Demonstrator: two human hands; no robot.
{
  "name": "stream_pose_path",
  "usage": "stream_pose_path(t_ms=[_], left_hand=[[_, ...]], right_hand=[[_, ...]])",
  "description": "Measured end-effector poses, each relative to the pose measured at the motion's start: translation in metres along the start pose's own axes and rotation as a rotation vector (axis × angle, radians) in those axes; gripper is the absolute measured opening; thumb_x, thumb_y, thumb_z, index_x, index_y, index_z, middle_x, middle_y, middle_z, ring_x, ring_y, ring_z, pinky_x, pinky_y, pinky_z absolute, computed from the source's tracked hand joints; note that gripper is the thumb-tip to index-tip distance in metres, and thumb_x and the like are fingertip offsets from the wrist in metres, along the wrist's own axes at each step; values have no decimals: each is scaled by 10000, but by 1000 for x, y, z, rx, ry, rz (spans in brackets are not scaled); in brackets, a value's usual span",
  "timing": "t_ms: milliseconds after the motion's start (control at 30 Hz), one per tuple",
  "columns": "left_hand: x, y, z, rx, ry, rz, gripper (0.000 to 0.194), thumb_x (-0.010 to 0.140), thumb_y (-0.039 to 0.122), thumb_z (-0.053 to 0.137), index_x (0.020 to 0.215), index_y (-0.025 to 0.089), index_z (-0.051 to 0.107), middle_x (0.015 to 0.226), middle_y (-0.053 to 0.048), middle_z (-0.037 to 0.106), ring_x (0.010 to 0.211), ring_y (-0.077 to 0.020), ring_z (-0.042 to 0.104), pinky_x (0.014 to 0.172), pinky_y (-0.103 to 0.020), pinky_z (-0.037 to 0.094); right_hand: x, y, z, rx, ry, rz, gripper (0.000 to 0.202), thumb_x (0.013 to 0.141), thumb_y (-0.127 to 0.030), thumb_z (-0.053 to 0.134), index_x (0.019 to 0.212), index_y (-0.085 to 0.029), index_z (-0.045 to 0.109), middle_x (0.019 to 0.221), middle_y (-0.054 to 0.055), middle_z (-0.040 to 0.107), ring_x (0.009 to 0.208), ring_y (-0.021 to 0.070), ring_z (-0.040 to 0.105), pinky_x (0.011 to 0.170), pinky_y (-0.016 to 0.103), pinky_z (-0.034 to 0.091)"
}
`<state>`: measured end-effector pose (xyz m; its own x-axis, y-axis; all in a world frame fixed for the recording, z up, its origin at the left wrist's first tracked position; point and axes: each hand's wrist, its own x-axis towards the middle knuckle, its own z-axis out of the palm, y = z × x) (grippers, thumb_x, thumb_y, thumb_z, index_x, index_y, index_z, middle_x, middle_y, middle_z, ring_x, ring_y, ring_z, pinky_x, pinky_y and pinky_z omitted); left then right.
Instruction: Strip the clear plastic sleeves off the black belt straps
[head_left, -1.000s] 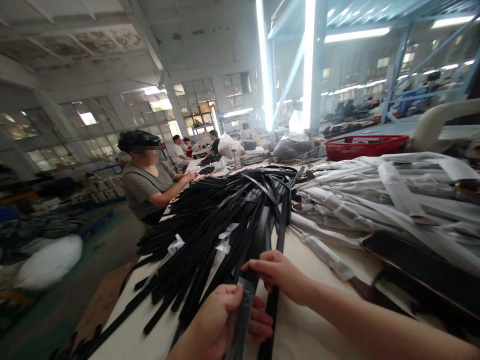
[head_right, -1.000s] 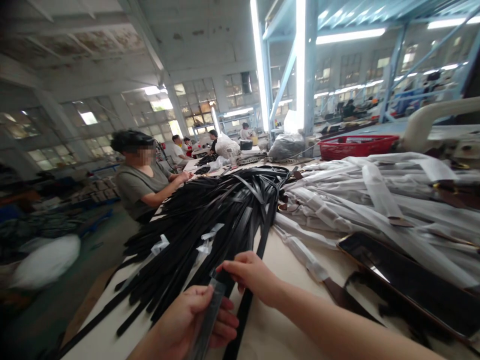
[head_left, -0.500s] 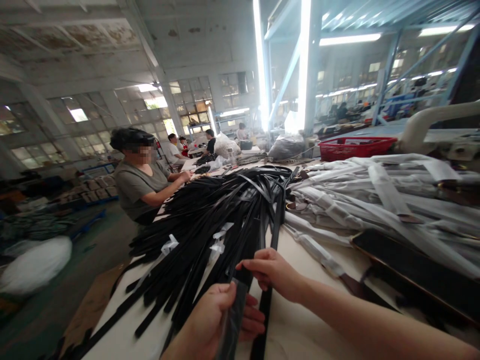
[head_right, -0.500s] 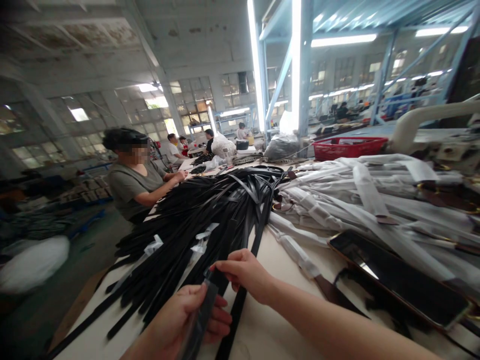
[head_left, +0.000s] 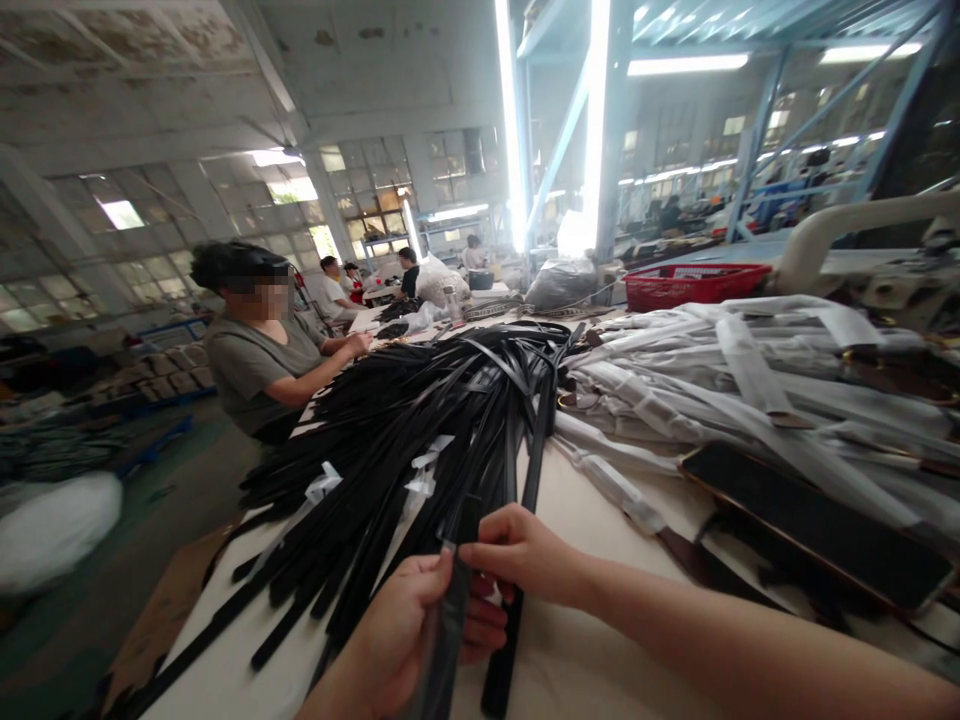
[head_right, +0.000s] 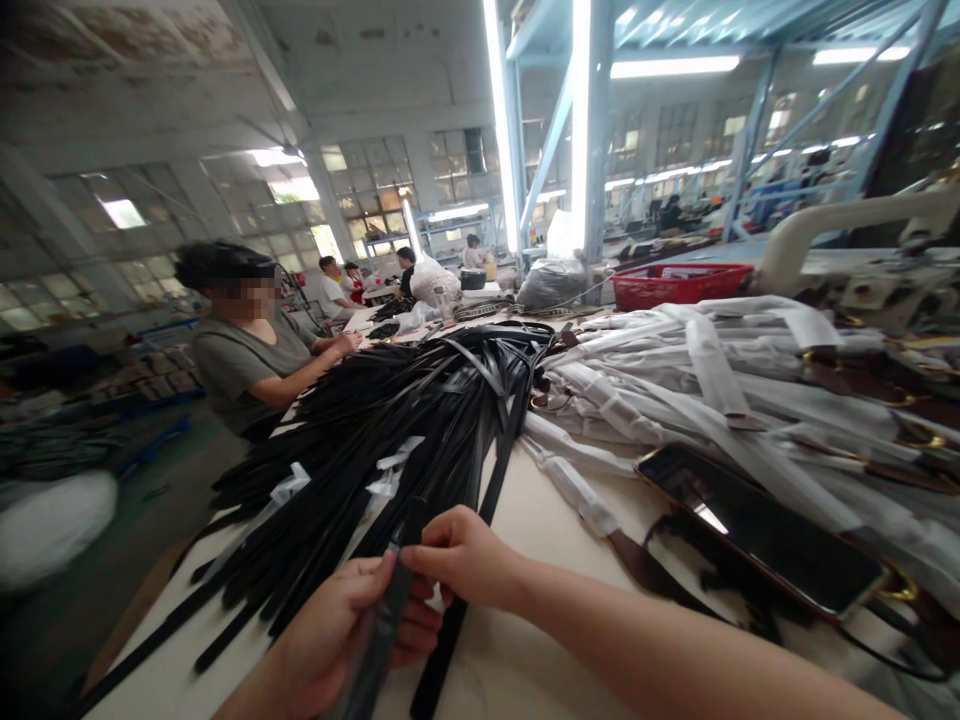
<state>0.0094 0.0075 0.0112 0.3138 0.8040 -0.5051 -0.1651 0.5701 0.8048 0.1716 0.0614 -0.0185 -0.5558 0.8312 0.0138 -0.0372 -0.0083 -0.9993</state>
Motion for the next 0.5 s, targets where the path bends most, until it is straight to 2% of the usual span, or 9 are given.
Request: stream_pose_path(t_ms=[100, 200, 267, 367, 433, 500], left_hand=[[3, -2, -4, -7, -8, 0, 451, 908, 461, 475, 858, 50, 653, 736, -194, 724, 588, -219, 700, 556, -290, 535], [4, -3, -7, -7, -60, -11, 501, 902, 514, 458, 916, 50, 647, 732, -186, 722, 557, -205, 695, 504, -252, 520], [2, -3, -10, 17, -130, -12, 512, 897, 531, 454, 962, 57, 635, 761, -190, 726, 568, -217, 703, 488, -255, 530], [-6, -3, -10, 93, -251, -33, 465, 872, 502, 520, 1023, 73, 616, 807, -198, 731, 613, -239, 719, 436, -221, 518], [-12, -3, -6, 131, -344, -68, 413, 806, 420, 643, 1051, 90, 601, 790, -186, 733, 625, -239, 722, 430, -194, 506], [-18, 0, 3, 139, -408, -76, 416, 736, 324, 706, 1072, 115, 579, 714, -146, 727, 556, -218, 702, 425, -196, 504]], right_hand=[[-4, 2, 6, -135, 0, -68, 410, 765, -442, 630, 529, -167, 438, 502, -43, 478, 397, 55, 429, 364, 155, 366], [-3, 0, 5, -220, 69, -108, 361, 797, -381, 581, 543, -177, 425, 497, -42, 492, 414, 81, 503, 353, 151, 360], [2, -3, -1, -221, 185, -132, 336, 817, -376, 555, 571, -189, 422, 472, -42, 506, 406, 106, 541, 335, 156, 343], [13, -6, -20, -118, 436, -172, 317, 827, -410, 542, 613, -210, 421, 404, -54, 493, 361, 135, 541, 318, 178, 348], [21, -6, -36, -49, 572, -191, 315, 818, -423, 550, 618, -218, 420, 383, -63, 470, 341, 135, 517, 316, 190, 356], [28, -4, -51, 2, 657, -198, 319, 809, -432, 553, 614, -222, 411, 388, -66, 453, 343, 129, 499, 329, 200, 380]])
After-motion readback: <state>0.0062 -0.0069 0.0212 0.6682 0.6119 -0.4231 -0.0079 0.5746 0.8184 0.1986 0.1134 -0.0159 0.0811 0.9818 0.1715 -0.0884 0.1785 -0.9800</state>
